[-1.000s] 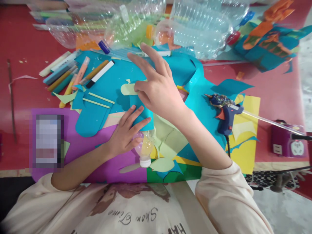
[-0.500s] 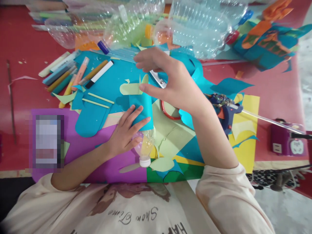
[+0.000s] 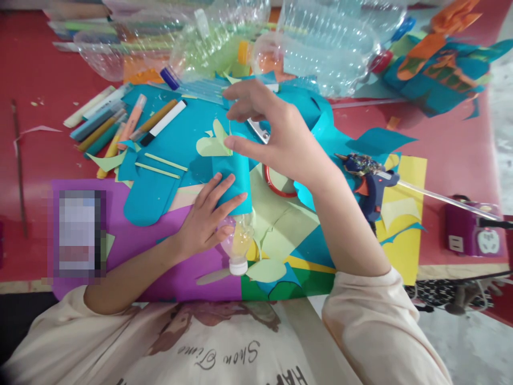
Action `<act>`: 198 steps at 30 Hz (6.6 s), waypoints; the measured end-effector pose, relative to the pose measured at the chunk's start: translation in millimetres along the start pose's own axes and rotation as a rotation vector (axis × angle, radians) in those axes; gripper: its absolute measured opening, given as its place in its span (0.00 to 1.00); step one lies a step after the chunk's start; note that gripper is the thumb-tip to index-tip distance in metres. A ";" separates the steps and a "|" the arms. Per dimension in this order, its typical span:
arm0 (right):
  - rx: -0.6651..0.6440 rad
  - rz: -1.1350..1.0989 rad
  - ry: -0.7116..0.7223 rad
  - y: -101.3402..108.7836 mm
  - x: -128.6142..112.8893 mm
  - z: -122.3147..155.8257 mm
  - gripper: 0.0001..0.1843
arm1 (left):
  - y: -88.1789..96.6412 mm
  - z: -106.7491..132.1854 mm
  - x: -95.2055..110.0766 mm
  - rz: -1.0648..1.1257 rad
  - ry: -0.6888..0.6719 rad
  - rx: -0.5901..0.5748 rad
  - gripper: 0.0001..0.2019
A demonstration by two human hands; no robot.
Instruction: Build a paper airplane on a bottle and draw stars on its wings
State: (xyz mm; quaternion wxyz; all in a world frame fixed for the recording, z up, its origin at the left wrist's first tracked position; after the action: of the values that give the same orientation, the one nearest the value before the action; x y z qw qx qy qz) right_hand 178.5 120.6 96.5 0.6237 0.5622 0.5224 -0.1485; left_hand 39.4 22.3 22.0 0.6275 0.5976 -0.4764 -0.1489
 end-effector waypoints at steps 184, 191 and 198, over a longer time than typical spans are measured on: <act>0.348 0.456 0.104 -56.5 25.9 55.9 0.16 | 17.3 -20.3 -51.2 0.020 0.060 0.251 0.25; 0.347 0.511 0.085 -57.5 25.9 52.8 0.16 | 19.7 -21.9 -45.8 -0.031 0.102 0.265 0.26; 0.293 0.560 0.088 -60.0 26.9 52.5 0.20 | 21.9 -22.6 -41.5 -0.022 0.155 0.233 0.26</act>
State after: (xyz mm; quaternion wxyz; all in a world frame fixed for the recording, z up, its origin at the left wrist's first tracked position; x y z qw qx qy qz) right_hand 168.6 67.1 32.3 0.5293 0.7740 0.3469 -0.0203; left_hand 27.7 72.7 27.9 0.5872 0.6812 -0.4339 -0.0529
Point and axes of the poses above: each hand's wrist, its own z-axis away from the middle knuckle, its own y-axis out of the back of the hand, x = y × z, the point moved 7 cm from there along -z, towards the middle knuckle, and after that the axes turned 9 degrees about -x, right-handed, at the moved point
